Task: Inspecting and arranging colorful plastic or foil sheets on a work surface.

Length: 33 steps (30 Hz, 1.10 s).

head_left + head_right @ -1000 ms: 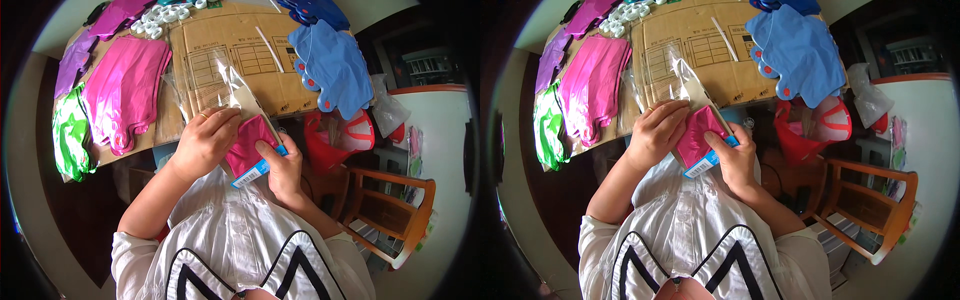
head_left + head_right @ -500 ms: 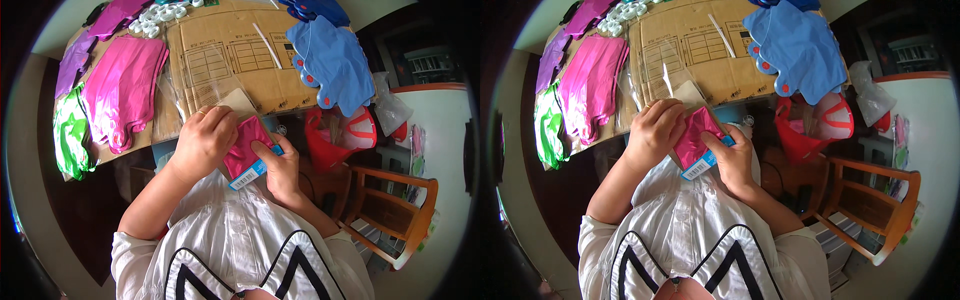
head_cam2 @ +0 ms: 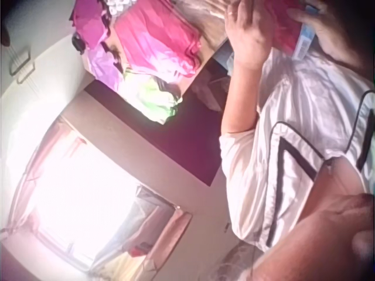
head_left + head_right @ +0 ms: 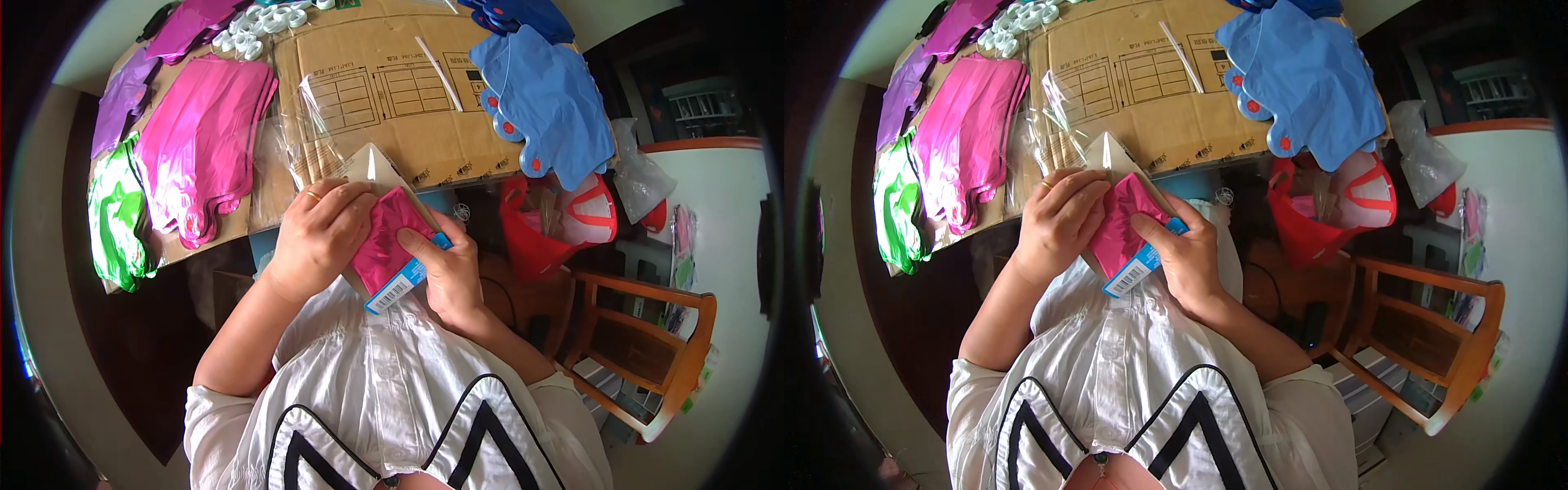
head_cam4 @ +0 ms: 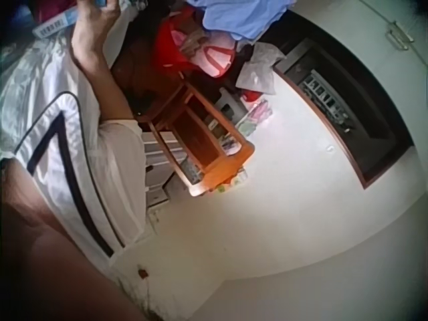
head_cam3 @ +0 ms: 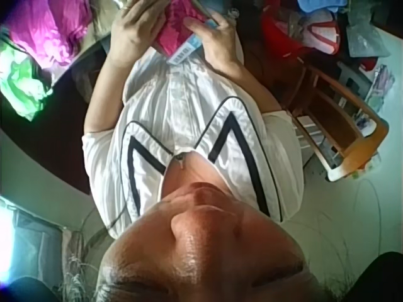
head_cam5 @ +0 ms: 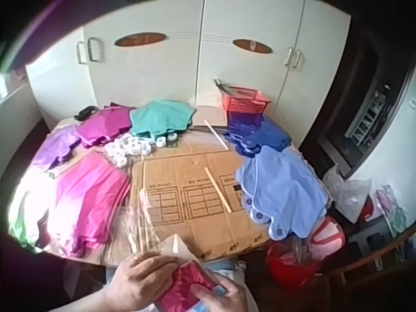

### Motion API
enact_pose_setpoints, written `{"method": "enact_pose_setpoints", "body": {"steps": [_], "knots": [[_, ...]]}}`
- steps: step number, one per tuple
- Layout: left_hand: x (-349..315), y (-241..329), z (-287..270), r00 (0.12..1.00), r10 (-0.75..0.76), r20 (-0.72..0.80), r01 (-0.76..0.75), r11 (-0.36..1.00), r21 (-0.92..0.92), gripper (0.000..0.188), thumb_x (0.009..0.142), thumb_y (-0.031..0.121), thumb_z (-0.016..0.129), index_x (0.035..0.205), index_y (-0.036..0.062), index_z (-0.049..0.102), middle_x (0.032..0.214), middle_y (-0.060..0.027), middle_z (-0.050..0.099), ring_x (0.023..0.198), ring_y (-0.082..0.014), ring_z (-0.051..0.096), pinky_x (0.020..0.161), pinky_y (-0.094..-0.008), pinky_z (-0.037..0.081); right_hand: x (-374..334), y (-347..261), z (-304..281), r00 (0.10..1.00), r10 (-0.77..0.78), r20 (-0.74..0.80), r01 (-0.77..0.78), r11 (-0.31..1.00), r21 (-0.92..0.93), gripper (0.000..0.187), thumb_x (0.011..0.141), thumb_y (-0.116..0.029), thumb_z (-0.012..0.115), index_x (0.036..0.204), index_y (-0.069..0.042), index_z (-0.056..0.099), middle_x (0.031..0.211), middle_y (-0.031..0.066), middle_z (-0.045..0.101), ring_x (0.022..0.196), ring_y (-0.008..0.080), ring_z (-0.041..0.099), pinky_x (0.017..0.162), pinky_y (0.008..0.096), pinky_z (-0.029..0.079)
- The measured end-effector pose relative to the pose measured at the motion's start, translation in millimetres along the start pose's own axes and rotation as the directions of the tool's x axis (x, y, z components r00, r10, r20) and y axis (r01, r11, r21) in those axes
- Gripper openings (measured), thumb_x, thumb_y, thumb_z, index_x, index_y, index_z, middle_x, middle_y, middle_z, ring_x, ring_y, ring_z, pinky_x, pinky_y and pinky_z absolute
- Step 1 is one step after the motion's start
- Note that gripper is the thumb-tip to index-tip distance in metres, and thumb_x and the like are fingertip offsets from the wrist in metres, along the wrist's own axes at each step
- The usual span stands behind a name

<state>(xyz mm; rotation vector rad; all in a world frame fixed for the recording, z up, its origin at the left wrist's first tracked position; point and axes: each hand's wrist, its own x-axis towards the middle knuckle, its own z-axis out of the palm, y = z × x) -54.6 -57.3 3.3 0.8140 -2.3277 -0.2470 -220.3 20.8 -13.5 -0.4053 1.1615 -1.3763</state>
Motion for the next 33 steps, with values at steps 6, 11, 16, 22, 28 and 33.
{"method": "enact_pose_setpoints", "body": {"steps": [6,11,16,22,28,33], "knots": [[-10,6,-12,0.990,-0.143,0.016,0.141,0.986,0.087,0.033,0.074,-0.004,0.068,0.106,0.0022,0.065,0.100,-0.0098,0.066,0.090,-0.0297,0.063,0.079,-0.0380,0.051,-3,7,-3,0.999,0.017,0.028,-0.014,0.995,-0.094,0.026,0.085,-0.006,0.075,0.108,0.004,0.067,0.093,0.0047,0.071,0.078,0.0065,0.063,0.072,0.0223,0.051],[-17,16,-19,0.971,-0.232,0.051,0.220,0.959,0.177,0.047,0.073,-0.006,0.067,0.119,0.0019,0.061,0.097,-0.0106,0.063,0.088,-0.0298,0.061,0.078,-0.0386,0.051,-3,14,-1,0.999,-0.047,-0.004,0.047,0.996,-0.081,0.024,0.085,-0.005,0.075,0.107,0.003,0.067,0.094,0.0043,0.071,0.079,0.0072,0.063,0.072,0.0226,0.051],[-22,8,-22,0.983,-0.161,0.092,0.146,0.977,0.152,0.050,0.070,-0.007,0.068,0.119,0.0007,0.061,0.095,-0.0107,0.063,0.086,-0.0285,0.061,0.077,-0.0379,0.051,-1,12,4,0.998,-0.058,0.017,0.059,0.997,-0.052,0.025,0.086,-0.005,0.074,0.108,0.003,0.067,0.095,0.0042,0.071,0.081,0.0074,0.063,0.074,0.0224,0.051],[-26,14,-21,0.994,-0.098,0.048,0.091,0.988,0.125,0.044,0.071,0.002,0.065,0.115,-0.0011,0.064,0.094,-0.0085,0.061,0.085,-0.0256,0.059,0.076,-0.0359,0.049,-4,14,4,0.996,-0.085,-0.019,0.082,0.991,-0.103,0.027,0.086,-0.005,0.074,0.110,0.003,0.066,0.095,0.0041,0.071,0.082,0.0070,0.063,0.076,0.0222,0.051],[-29,10,-23,0.988,-0.143,0.058,0.141,0.989,0.033,0.047,0.066,-0.002,0.069,0.113,0.0010,0.064,0.096,-0.0079,0.064,0.085,-0.0248,0.060,0.077,-0.0372,0.050,-2,9,5,0.996,-0.061,0.062,0.062,0.998,-0.022,0.030,0.086,-0.006,0.074,0.114,0.003,0.066,0.098,0.0041,0.071,0.084,0.0067,0.063,0.077,0.0220,0.051],[-33,10,-20,0.987,-0.157,-0.028,0.159,0.985,0.067,0.038,0.072,-0.009,0.067,0.108,0.0025,0.066,0.092,-0.0093,0.067,0.083,-0.0259,0.063,0.073,-0.0370,0.049,0,14,2,0.999,-0.023,0.046,0.024,0.999,-0.028,0.028,0.087,-0.007,0.074,0.113,0.003,0.066,0.098,0.0044,0.071,0.083,0.0071,0.064,0.076,0.0221,0.051]]}}
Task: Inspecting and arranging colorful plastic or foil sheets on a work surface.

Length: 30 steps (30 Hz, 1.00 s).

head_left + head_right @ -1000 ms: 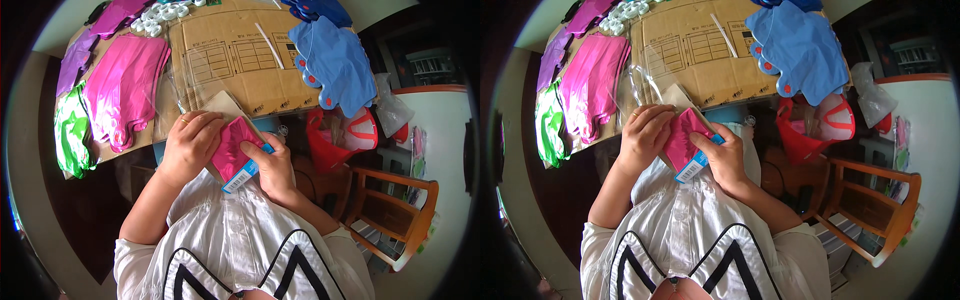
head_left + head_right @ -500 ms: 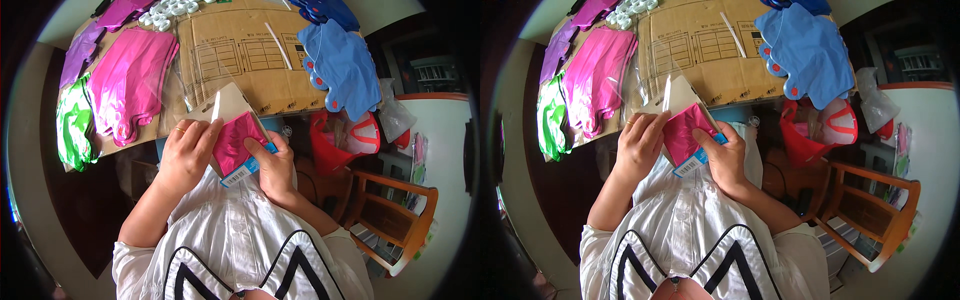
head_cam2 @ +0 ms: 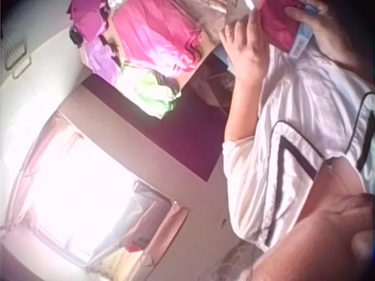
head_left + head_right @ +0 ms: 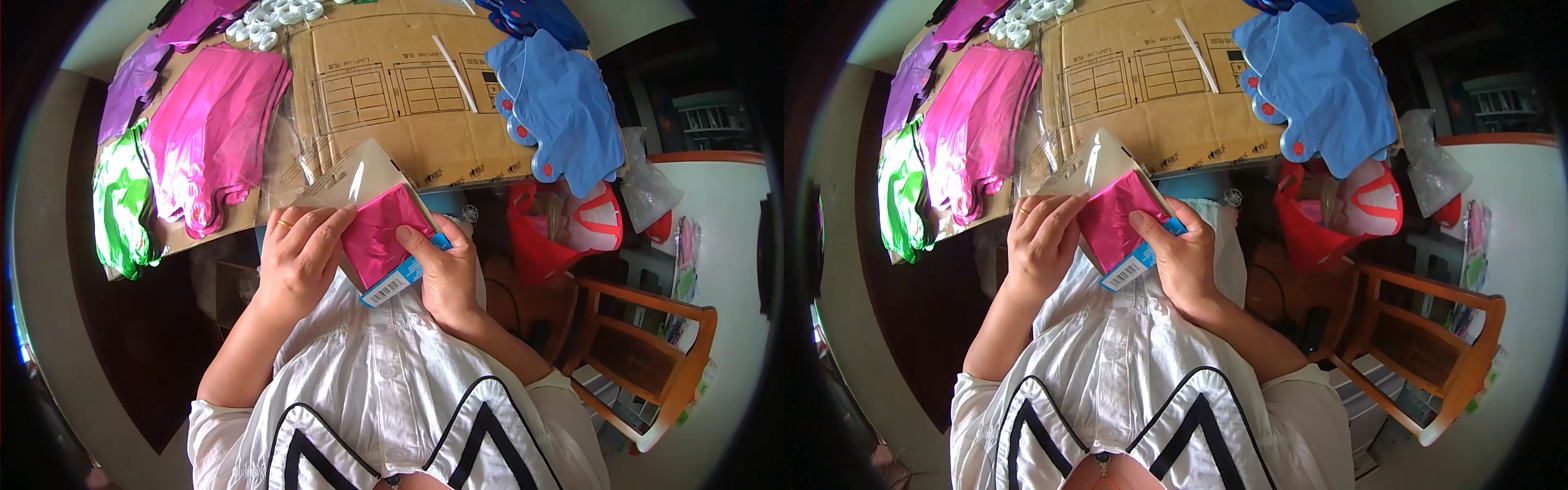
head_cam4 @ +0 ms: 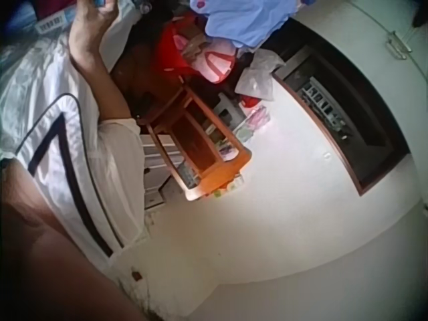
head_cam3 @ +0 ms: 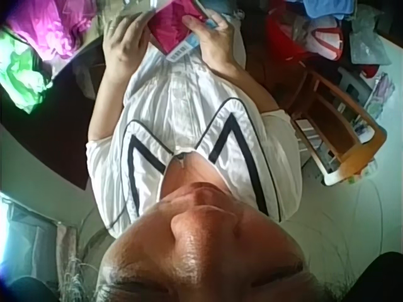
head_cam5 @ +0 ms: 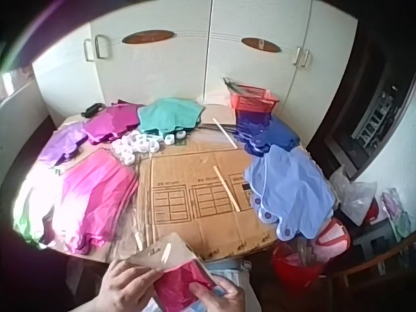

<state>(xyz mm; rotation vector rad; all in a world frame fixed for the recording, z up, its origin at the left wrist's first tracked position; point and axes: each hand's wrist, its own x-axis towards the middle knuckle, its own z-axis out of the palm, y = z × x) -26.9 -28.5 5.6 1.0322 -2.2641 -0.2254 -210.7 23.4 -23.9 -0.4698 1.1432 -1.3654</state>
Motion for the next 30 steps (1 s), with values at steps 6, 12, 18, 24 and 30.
{"method": "enact_pose_setpoints", "body": {"steps": [6,12,18,24,30], "knots": [[-4,2,2,0.997,-0.045,-0.064,0.047,0.998,0.033,0.036,0.073,-0.010,0.068,0.106,0.0025,0.067,0.094,-0.0097,0.067,0.083,-0.0261,0.063,0.073,-0.0361,0.047,-3,1,0,0.999,-0.003,-0.032,0.001,0.999,-0.052,0.027,0.087,-0.008,0.074,0.111,0.003,0.066,0.095,0.0040,0.071,0.081,0.0065,0.063,0.075,0.0218,0.051],[-30,-1,-6,0.913,-0.334,-0.234,0.259,0.919,-0.298,0.016,0.080,-0.011,0.062,0.095,-0.0043,0.063,0.087,-0.0100,0.061,0.077,-0.0159,0.058,0.069,-0.0251,0.046,-1,-9,0,0.990,0.124,-0.062,-0.119,0.990,0.081,0.030,0.085,-0.009,0.076,0.111,0.001,0.065,0.097,0.0065,0.070,0.084,0.0112,0.065,0.079,0.0263,0.052],[-67,13,14,0.631,-0.644,0.432,0.479,-0.114,-0.870,0.021,0.095,0.015,0.065,0.106,-0.0024,0.060,0.100,-0.0061,0.065,0.092,-0.0138,0.062,0.086,-0.0287,0.050,5,-11,-3,0.970,0.242,-0.031,-0.235,0.961,0.148,0.033,0.086,-0.011,0.073,0.115,0.001,0.061,0.103,0.0106,0.069,0.091,0.0186,0.067,0.085,0.0340,0.053],[-40,34,26,0.593,-0.550,0.588,0.437,-0.394,-0.808,0.033,0.094,0.018,0.065,0.120,0.0002,0.056,0.109,-0.0074,0.067,0.098,-0.0141,0.065,0.087,-0.0297,0.051,6,-20,12,0.981,0.151,-0.119,-0.155,0.988,-0.026,0.029,0.082,-0.010,0.078,0.105,0.000,0.064,0.093,0.0059,0.069,0.082,0.0110,0.064,0.077,0.0250,0.050],[-21,32,36,0.536,-0.673,0.511,0.245,-0.455,-0.856,0.023,0.092,0.002,0.064,0.114,-0.0013,0.060,0.108,-0.0096,0.068,0.094,-0.0145,0.066,0.085,-0.0288,0.054,3,-17,19,0.997,-0.073,-0.030,0.058,0.939,-0.339,0.048,0.088,-0.020,0.074,0.123,0.003,0.052,0.107,0.0094,0.063,0.089,0.0121,0.059,0.080,0.0256,0.047]]}}
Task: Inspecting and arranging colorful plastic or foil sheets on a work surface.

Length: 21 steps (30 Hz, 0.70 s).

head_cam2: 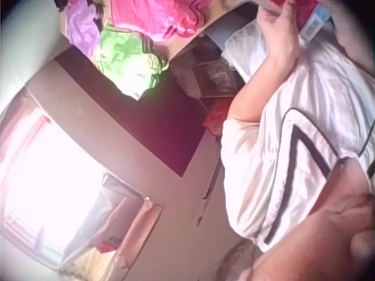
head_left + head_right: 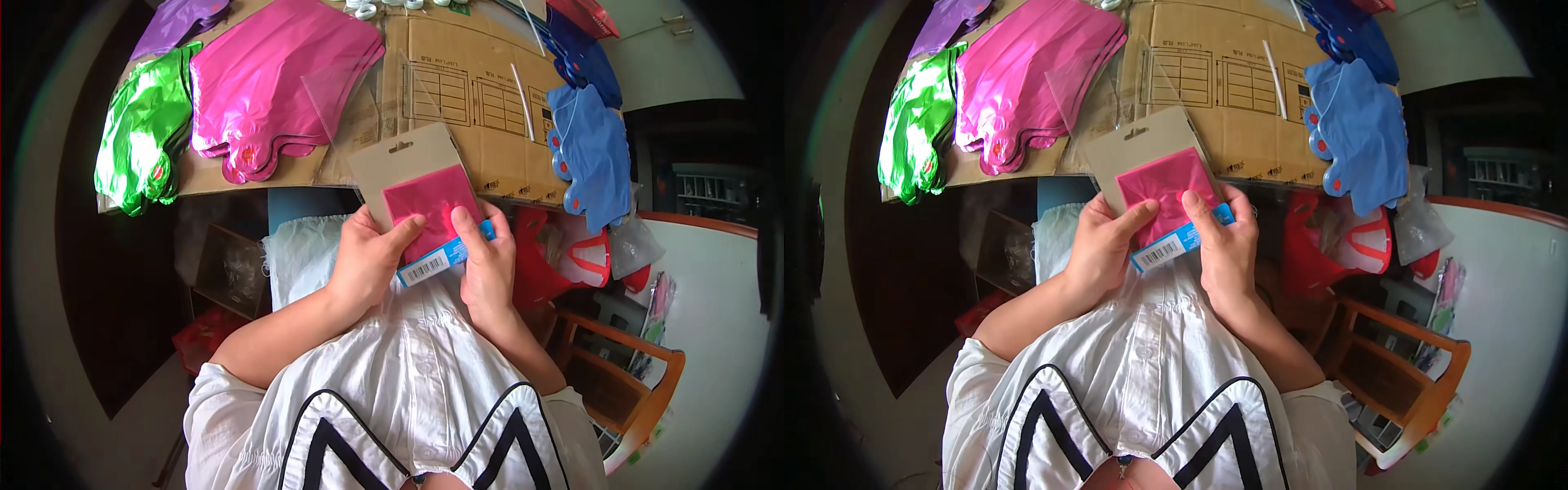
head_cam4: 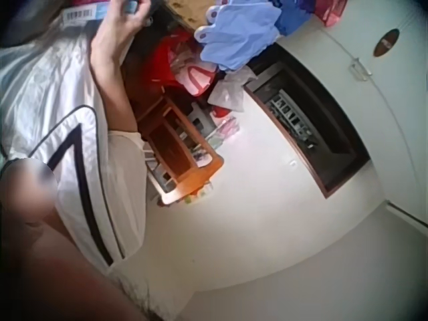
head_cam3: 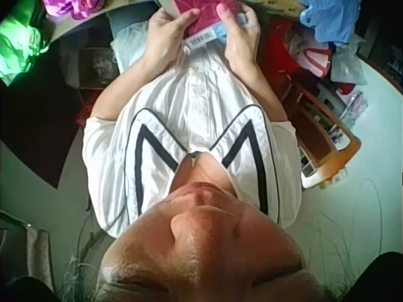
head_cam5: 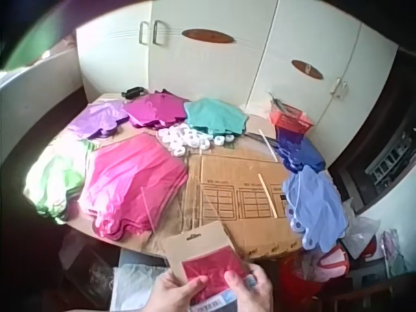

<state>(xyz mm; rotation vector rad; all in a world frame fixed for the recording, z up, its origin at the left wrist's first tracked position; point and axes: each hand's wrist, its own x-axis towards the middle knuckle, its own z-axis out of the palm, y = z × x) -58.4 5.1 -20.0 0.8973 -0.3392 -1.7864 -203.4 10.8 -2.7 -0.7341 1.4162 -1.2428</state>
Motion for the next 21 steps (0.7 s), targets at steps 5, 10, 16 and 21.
{"method": "enact_pose_setpoints", "body": {"steps": [5,10,16,21], "knots": [[2,10,-5,0.999,-0.011,-0.037,0.010,0.999,-0.045,0.022,0.091,-0.001,0.063,0.113,-0.0023,0.059,0.107,-0.0106,0.068,0.092,-0.0143,0.066,0.083,-0.0296,0.055,-9,-24,-22,0.573,-0.642,0.509,0.768,0.203,-0.607,0.085,0.078,-0.042,0.077,0.142,-0.003,0.039,0.136,0.0236,0.045,0.122,0.0338,0.046,0.102,0.0457,0.037],[4,5,-5,1.000,0.009,0.026,-0.010,0.999,0.032,0.024,0.091,-0.001,0.063,0.115,-0.0017,0.058,0.106,-0.0100,0.068,0.092,-0.0142,0.067,0.083,-0.0287,0.055,0,-24,-17,0.350,-0.311,0.884,0.823,-0.348,-0.449,0.041,0.090,-0.012,0.054,0.129,0.000,0.058,0.134,0.0198,0.055,0.124,0.0360,0.053,0.108,0.0494,0.038],[3,9,-7,0.999,0.016,0.047,-0.022,0.992,0.124,0.026,0.091,-0.001,0.061,0.116,-0.0042,0.056,0.109,-0.0111,0.067,0.096,-0.0145,0.067,0.088,-0.0293,0.054,15,-13,-13,0.269,-0.354,0.896,0.869,-0.312,-0.384,0.041,0.088,-0.009,0.055,0.126,0.007,0.057,0.130,0.0231,0.057,0.119,0.0367,0.057,0.102,0.0458,0.046],[-4,23,-15,0.990,-0.090,0.112,0.096,0.994,-0.053,0.028,0.097,0.017,0.054,0.117,-0.0015,0.058,0.112,-0.0093,0.067,0.098,-0.0154,0.065,0.087,-0.0327,0.053,16,-18,-14,0.300,-0.355,0.885,0.898,-0.207,-0.388,0.043,0.084,-0.004,0.056,0.126,0.006,0.057,0.127,0.0221,0.058,0.115,0.0370,0.059,0.098,0.0435,0.049]]}}
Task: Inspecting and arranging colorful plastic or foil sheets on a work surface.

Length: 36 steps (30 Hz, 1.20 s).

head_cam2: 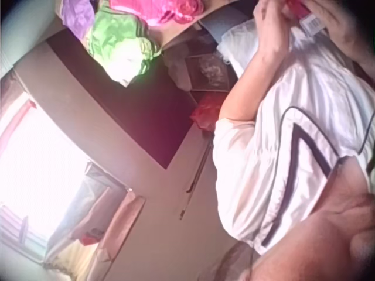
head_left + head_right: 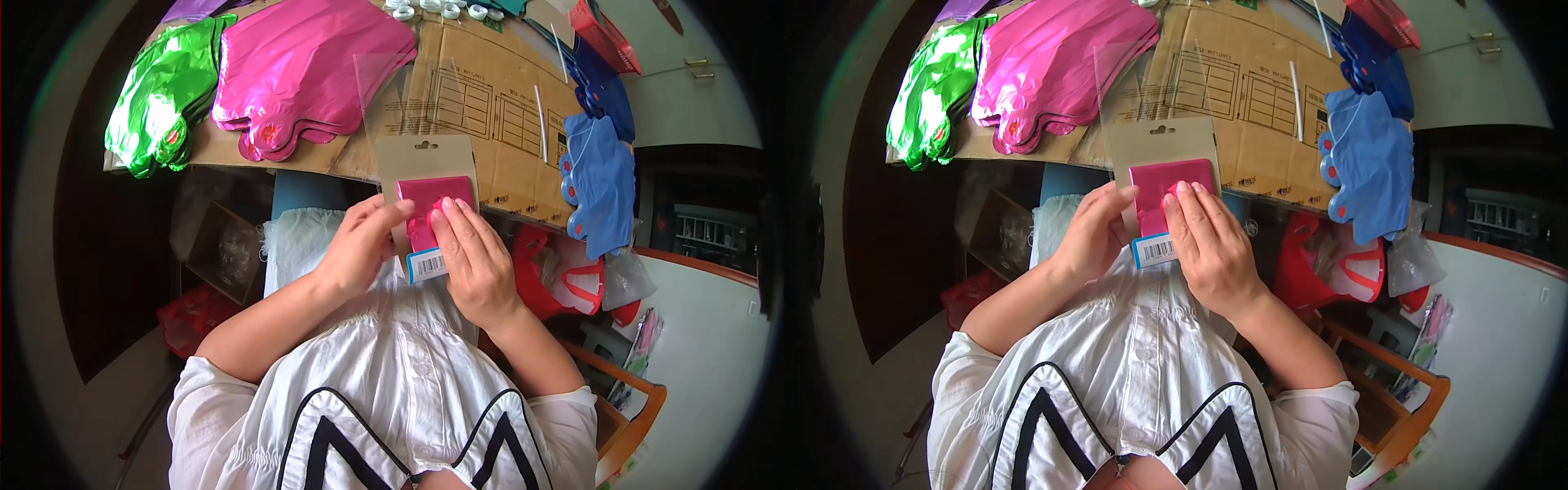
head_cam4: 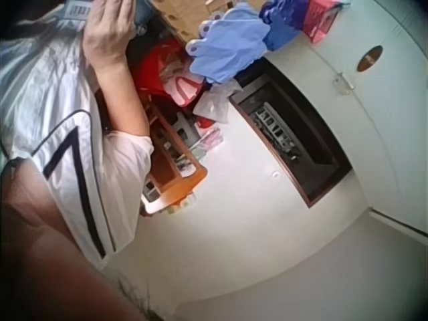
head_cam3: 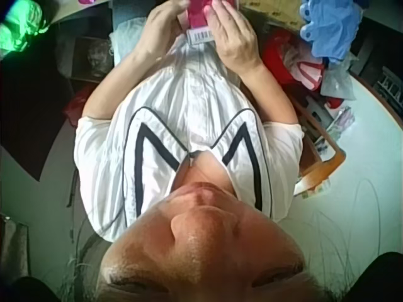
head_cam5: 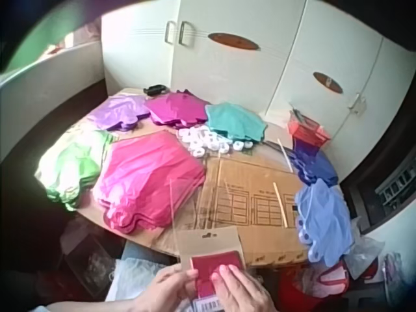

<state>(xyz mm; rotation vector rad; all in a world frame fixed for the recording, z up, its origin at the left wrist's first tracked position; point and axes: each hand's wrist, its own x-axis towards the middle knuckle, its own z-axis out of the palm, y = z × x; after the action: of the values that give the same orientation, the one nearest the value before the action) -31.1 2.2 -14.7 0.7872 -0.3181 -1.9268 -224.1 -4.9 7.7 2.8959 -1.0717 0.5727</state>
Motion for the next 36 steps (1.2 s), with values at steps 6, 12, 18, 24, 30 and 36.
{"method": "enact_pose_setpoints", "body": {"steps": [6,12,18,24,30,36], "knots": [[2,-8,-17,0.988,0.156,-0.010,-0.155,0.987,0.046,0.040,0.103,0.035,0.044,0.114,0.0000,0.061,0.109,-0.0125,0.068,0.097,-0.0215,0.067,0.090,-0.0369,0.052,18,4,-17,0.995,0.071,0.066,-0.085,0.968,0.235,0.051,0.070,0.006,0.063,0.121,0.002,0.059,0.117,0.0177,0.061,0.107,0.0345,0.061,0.094,0.0410,0.051],[1,-14,-14,0.963,0.254,-0.092,-0.249,0.967,0.059,0.039,0.104,0.035,0.045,0.105,-0.0004,0.062,0.096,-0.0121,0.069,0.084,-0.0207,0.069,0.080,-0.0339,0.056,31,7,-28,0.986,0.090,0.138,-0.125,0.954,0.272,0.050,0.066,0.009,0.063,0.116,0.002,0.060,0.113,0.0164,0.062,0.101,0.0339,0.063,0.088,0.0404,0.053],[3,-19,-24,0.936,0.341,-0.082,-0.333,0.938,0.100,0.032,0.104,0.030,0.048,0.095,0.0007,0.058,0.090,-0.0108,0.067,0.080,-0.0194,0.068,0.077,-0.0328,0.056,38,10,-31,0.971,0.148,0.187,-0.206,0.916,0.344,0.043,0.070,0.008,0.061,0.112,0.002,0.062,0.103,0.0179,0.065,0.093,0.0343,0.066,0.081,0.0406,0.054],[16,-24,-36,0.856,0.506,0.105,-0.516,0.834,0.194,0.029,0.105,0.025,0.045,0.094,0.0009,0.055,0.096,-0.0122,0.067,0.088,-0.0190,0.066,0.084,-0.0339,0.053,54,19,-36,0.845,0.392,0.363,-0.533,0.672,0.515,0.018,0.087,-0.009,0.061,0.099,0.004,0.064,0.074,0.0157,0.061,0.067,0.0246,0.059,0.065,0.0352,0.049],[16,-15,-51,0.888,0.423,0.183,-0.460,0.838,0.294,0.026,0.105,0.020,0.046,0.092,-0.0005,0.057,0.105,-0.0159,0.067,0.095,-0.0219,0.066,0.089,-0.0371,0.052,64,46,-31,0.715,0.388,0.581,-0.698,0.425,0.576,0.023,0.091,-0.016,0.061,0.092,0.006,0.065,0.068,0.0073,0.060,0.064,0.0092,0.052,0.060,0.0307,0.046],[14,-1,-61,0.899,0.379,0.221,-0.436,0.823,0.364,0.030,0.104,0.023,0.046,0.097,-0.0026,0.060,0.105,-0.0157,0.068,0.096,-0.0204,0.066,0.091,-0.0354,0.051,81,59,-40,0.568,0.293,0.769,-0.823,0.213,0.526,0.020,0.094,-0.016,0.061,0.103,0.001,0.066,0.088,0.0011,0.067,0.073,0.0052,0.060,0.066,0.0223,0.050]]}}
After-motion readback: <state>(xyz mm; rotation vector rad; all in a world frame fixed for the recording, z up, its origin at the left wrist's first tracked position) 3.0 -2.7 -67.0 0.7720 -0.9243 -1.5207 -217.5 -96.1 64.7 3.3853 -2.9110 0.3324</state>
